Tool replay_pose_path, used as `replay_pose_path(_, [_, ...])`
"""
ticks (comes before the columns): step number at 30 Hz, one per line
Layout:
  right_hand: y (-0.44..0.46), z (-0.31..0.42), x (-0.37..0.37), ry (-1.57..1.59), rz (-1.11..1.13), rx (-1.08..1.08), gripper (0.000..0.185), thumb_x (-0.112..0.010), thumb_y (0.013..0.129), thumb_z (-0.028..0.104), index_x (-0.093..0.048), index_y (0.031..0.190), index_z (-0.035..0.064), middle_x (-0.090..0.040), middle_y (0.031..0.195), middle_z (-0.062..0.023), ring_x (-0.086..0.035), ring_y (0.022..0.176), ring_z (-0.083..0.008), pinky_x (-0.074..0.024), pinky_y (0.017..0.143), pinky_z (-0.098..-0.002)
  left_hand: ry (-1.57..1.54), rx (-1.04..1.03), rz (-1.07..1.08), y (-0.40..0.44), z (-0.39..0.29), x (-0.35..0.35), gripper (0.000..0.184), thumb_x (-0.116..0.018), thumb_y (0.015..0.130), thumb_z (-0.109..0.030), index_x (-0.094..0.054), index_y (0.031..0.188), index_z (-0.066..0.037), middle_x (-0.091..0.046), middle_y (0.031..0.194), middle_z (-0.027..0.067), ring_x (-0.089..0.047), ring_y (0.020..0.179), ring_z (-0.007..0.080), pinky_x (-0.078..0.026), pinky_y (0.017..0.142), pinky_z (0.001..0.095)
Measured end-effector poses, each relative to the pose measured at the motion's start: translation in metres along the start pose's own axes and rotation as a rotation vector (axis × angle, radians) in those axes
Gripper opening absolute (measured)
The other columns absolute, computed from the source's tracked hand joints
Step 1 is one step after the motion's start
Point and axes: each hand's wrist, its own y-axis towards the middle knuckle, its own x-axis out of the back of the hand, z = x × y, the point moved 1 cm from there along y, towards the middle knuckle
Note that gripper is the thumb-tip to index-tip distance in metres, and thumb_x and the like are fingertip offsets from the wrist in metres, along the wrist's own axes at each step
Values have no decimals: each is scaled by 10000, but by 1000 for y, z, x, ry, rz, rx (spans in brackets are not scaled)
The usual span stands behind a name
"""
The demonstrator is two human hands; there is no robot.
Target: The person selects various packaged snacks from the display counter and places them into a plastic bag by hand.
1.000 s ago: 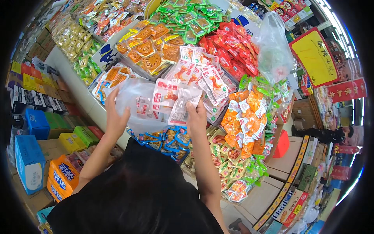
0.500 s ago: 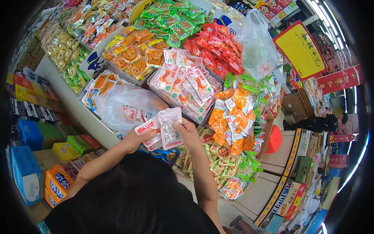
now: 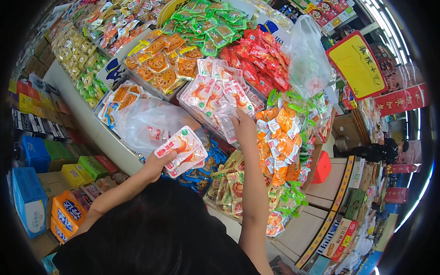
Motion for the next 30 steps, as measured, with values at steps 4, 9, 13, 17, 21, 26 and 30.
replay_pose_path(4, [17, 1, -4, -74, 83, 164, 217, -613, 778, 209, -587, 863, 11, -586, 757, -197, -563, 757, -373, -429, 663, -443, 42, 30, 35, -2, -1, -6, 407, -630, 822, -177, -500, 1161, 9, -588, 1065, 85, -582, 927, 147, -489, 781, 285])
replay_pose_path(9, [29, 9, 3, -158, 147, 199, 228, -636, 755, 213, -592, 856, 13, -591, 763, -190, -562, 763, -365, -434, 673, -442, 51, 23, 29, 1, 3, -2, 407, -629, 823, -181, -502, 1159, 10, -587, 1063, 81, -580, 918, 145, -484, 786, 282])
replay_pose_path(13, [28, 5, 0, -226, 219, 177, 299, -663, 724, 236, -596, 932, 30, -606, 843, -155, -562, 801, -334, -436, 717, -430, 62, 31, 30, 1, 2, -3, 400, -632, 823, -189, -511, 1147, 12, -591, 1052, 82, -579, 915, 144, -485, 780, 282])
replay_pose_path(17, [13, 27, 2, -254, -149, 360, 333, -672, 724, 222, -590, 986, 34, -598, 918, -129, -562, 810, -293, -439, 734, -389, 76, 21, 30, 0, -2, -6, 400, -636, 821, -188, -513, 1143, 15, -597, 1035, 80, -580, 910, 143, -485, 770, 283])
replay_pose_path(21, [-21, 59, -6, 555, 458, -45, 240, -628, 783, 151, -587, 979, 20, -587, 908, -61, -544, 782, -146, -435, 704, -288, 75, 39, 33, 1, -6, -10, 357, -645, 813, -194, -561, 1088, 16, -618, 974, 72, -585, 846, 112, -485, 718, 270])
replay_pose_path(26, [-36, 51, -19, 767, 646, -155, 190, -575, 833, 111, -585, 1000, 21, -565, 820, 13, -497, 739, -52, -414, 661, -219, 161, 57, 136, 4, 5, -9, 418, -687, 779, -224, -543, 1095, 8, -608, 1018, 92, -588, 881, 137, -486, 772, 296])
replay_pose_path(30, [-24, 29, -4, 950, 341, -327, 201, -533, 857, 74, -571, 1048, 25, -587, 832, -1, -529, 713, -54, -428, 630, -194, 149, 82, 133, 6, 7, -8, 328, -662, 798, -164, -555, 1050, 17, -621, 966, 92, -604, 838, 137, -502, 747, 287])
